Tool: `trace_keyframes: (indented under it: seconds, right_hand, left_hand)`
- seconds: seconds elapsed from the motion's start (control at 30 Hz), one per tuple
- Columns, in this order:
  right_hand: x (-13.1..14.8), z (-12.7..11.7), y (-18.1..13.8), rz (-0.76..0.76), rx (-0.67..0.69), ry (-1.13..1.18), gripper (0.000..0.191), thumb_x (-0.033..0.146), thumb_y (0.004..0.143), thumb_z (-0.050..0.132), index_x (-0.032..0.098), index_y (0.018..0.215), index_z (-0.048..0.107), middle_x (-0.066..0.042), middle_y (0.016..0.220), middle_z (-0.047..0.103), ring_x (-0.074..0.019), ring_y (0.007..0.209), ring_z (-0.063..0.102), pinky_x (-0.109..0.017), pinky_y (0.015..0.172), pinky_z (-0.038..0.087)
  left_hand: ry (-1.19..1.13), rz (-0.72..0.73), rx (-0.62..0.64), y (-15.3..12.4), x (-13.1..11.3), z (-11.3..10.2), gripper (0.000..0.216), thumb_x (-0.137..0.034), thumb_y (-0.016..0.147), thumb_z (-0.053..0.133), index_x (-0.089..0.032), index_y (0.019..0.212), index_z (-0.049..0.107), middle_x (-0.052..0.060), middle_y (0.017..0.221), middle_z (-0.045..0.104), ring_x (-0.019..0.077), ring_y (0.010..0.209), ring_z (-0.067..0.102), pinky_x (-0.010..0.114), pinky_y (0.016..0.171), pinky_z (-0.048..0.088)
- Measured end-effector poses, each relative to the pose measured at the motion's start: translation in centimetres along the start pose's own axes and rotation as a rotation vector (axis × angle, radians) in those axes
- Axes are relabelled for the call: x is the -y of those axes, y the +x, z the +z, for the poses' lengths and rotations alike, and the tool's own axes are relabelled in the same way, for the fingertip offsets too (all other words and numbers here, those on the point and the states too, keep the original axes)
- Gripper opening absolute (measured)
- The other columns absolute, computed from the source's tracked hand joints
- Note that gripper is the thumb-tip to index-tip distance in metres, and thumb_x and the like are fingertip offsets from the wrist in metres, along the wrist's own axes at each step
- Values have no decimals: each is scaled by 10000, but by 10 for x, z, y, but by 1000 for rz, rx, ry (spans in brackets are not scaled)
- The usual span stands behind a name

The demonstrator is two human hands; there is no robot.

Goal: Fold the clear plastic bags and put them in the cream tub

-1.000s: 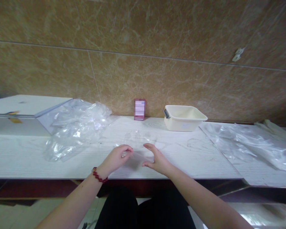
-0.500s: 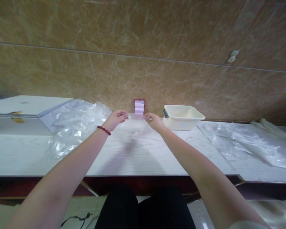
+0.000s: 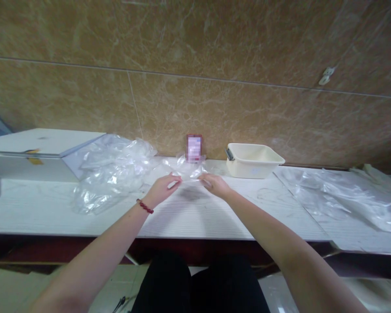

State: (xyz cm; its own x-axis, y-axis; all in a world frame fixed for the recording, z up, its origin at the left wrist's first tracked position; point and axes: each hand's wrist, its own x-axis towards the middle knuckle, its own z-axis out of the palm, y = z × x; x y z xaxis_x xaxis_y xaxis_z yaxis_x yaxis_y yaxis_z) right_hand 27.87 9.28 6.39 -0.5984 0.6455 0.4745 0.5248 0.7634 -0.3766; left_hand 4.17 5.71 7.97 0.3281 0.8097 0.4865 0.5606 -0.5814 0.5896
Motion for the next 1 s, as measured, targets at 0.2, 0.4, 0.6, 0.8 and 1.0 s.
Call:
trace_keyframes:
  seconds: [0.2,0.4,0.6,0.8,1.0]
  right_hand:
    - [-8,25,-41,-34,204,-126,283,219,791,406,234,1037,548,-64,1060,558,-183,1047,456,-395,902,315]
    - [3,17,-60,74,297,-238,323,324,822,357,290,1116,484,-48,1183,472,-207,1151,341,-473,930,220]
    - [9,9,-63,74,361,-235,314,362,824,343,320,1095,495,-13,1226,430,-217,1187,273,-517,938,123]
    - [15,3,-65,75,390,-196,303,363,821,351,331,1076,511,-14,1192,467,-193,1164,310,-522,944,32]
    - [14,-16,-65,64,410,-101,376,449,770,413,305,1110,484,-30,1200,459,-210,1159,322,-528,948,61]
  left_hand:
    - [142,-47,286,-38,10,28,156,-229,728,452,-222,802,590,31,887,610,180,875,523,359,895,312]
    - [298,-10,363,-59,20,31,255,-309,798,381,-250,940,585,25,1098,547,182,1066,434,407,951,209]
    - [374,19,422,-61,21,25,315,-357,831,318,-294,1029,554,16,1175,497,172,1116,393,403,958,191]
    - [372,1,517,-59,19,14,349,-406,827,298,-308,1073,524,24,1211,460,176,1142,362,403,969,174]
    - [246,-78,593,-42,18,-20,471,-486,787,327,-229,1164,445,22,1200,473,152,1076,437,288,923,300]
